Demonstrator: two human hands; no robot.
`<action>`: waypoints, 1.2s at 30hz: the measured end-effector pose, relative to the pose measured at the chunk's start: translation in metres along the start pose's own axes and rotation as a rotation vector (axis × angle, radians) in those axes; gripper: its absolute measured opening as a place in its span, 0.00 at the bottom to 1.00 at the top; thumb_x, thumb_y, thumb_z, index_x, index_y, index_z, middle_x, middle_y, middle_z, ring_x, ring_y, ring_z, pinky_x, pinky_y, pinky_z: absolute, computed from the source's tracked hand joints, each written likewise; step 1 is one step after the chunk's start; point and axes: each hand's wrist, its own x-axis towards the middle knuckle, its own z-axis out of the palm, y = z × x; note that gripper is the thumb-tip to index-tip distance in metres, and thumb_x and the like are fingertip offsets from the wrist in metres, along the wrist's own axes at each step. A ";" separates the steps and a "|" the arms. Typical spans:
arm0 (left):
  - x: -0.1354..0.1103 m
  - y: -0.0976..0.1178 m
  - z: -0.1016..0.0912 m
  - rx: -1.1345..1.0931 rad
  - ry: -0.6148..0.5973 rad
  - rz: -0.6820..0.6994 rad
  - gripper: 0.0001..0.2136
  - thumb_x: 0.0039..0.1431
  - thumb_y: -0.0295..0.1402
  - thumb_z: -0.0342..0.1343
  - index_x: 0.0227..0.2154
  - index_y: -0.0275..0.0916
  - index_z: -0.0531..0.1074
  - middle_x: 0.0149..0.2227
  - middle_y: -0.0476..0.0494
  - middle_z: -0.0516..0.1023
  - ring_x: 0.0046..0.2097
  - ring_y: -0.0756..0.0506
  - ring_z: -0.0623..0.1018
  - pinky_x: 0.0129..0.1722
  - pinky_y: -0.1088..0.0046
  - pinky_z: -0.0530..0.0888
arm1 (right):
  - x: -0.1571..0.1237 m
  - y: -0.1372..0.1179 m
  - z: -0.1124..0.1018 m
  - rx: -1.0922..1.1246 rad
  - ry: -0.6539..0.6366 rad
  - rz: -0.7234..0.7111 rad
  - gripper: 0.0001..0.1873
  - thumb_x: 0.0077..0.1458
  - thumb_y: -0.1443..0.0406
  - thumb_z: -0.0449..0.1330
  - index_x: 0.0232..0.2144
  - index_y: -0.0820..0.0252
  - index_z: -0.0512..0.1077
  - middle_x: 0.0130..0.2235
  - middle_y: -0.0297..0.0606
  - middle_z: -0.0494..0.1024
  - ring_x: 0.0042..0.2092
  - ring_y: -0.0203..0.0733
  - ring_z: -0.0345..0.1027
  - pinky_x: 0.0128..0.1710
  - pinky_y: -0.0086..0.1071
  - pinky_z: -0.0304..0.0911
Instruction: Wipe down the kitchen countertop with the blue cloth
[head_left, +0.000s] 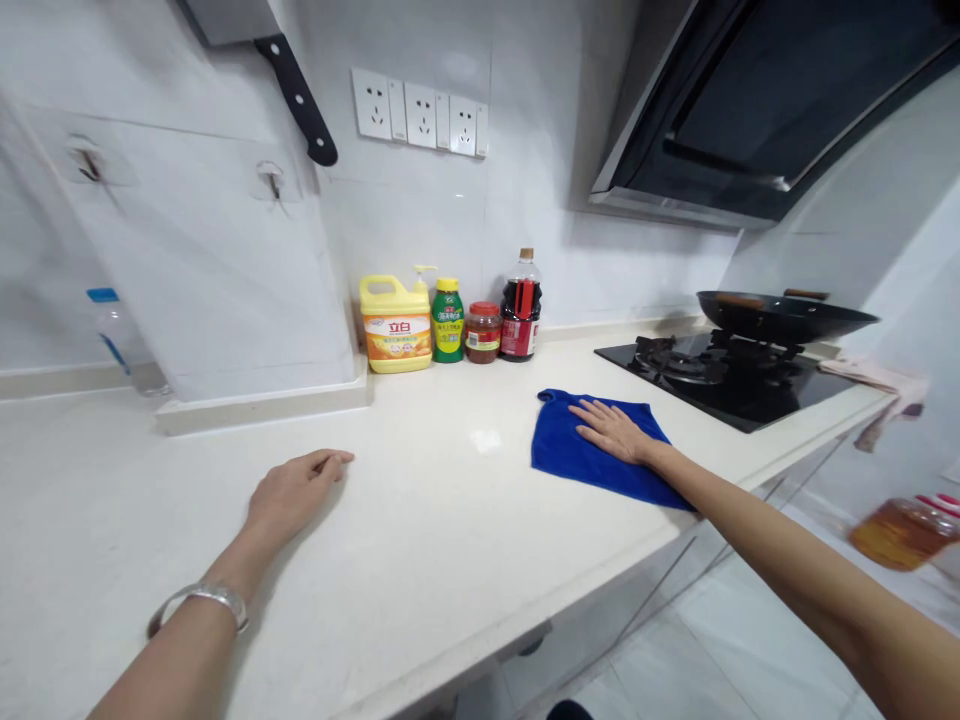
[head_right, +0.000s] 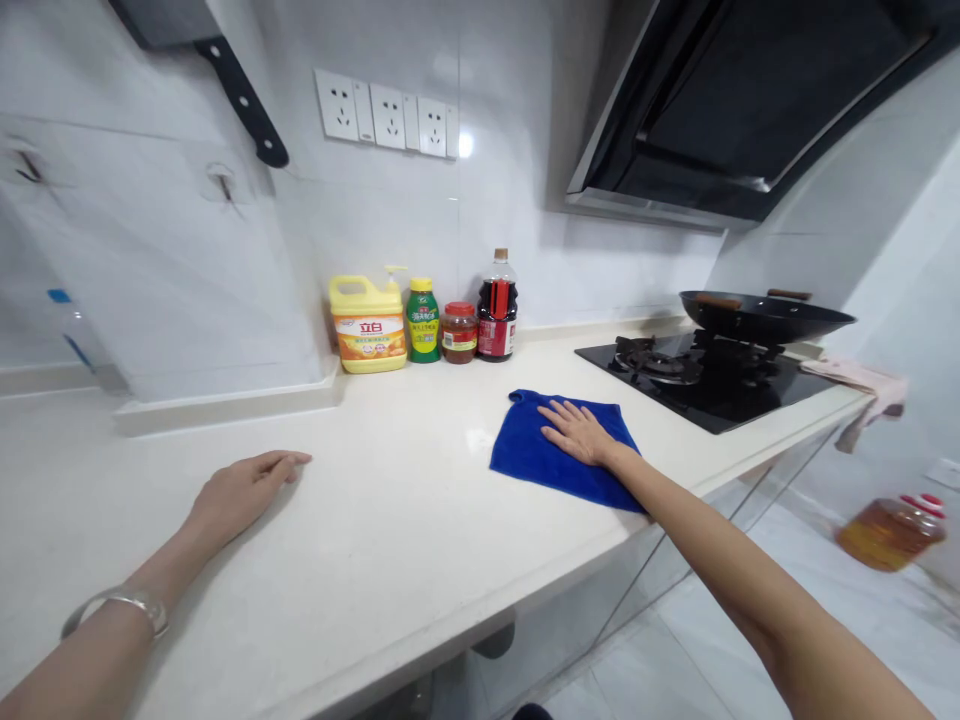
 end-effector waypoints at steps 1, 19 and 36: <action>-0.002 0.003 0.000 0.048 -0.009 0.009 0.24 0.61 0.47 0.40 0.49 0.49 0.79 0.45 0.45 0.82 0.47 0.35 0.78 0.43 0.61 0.70 | -0.008 -0.003 0.000 -0.002 -0.001 -0.016 0.38 0.67 0.43 0.34 0.73 0.48 0.44 0.74 0.38 0.42 0.74 0.55 0.33 0.71 0.57 0.36; -0.057 0.069 0.040 0.043 -0.213 0.816 0.21 0.69 0.40 0.39 0.50 0.47 0.77 0.49 0.51 0.82 0.46 0.44 0.82 0.47 0.66 0.75 | -0.083 -0.167 -0.034 0.159 -0.129 -0.436 0.40 0.67 0.47 0.46 0.73 0.56 0.41 0.74 0.45 0.34 0.74 0.60 0.21 0.71 0.61 0.23; -0.036 0.045 0.054 -0.231 -0.427 0.264 0.28 0.60 0.61 0.45 0.48 0.48 0.79 0.21 0.50 0.60 0.25 0.47 0.63 0.26 0.71 0.58 | 0.069 -0.043 -0.018 0.145 -0.015 -0.054 0.38 0.67 0.46 0.43 0.73 0.53 0.44 0.74 0.37 0.44 0.74 0.51 0.33 0.71 0.63 0.32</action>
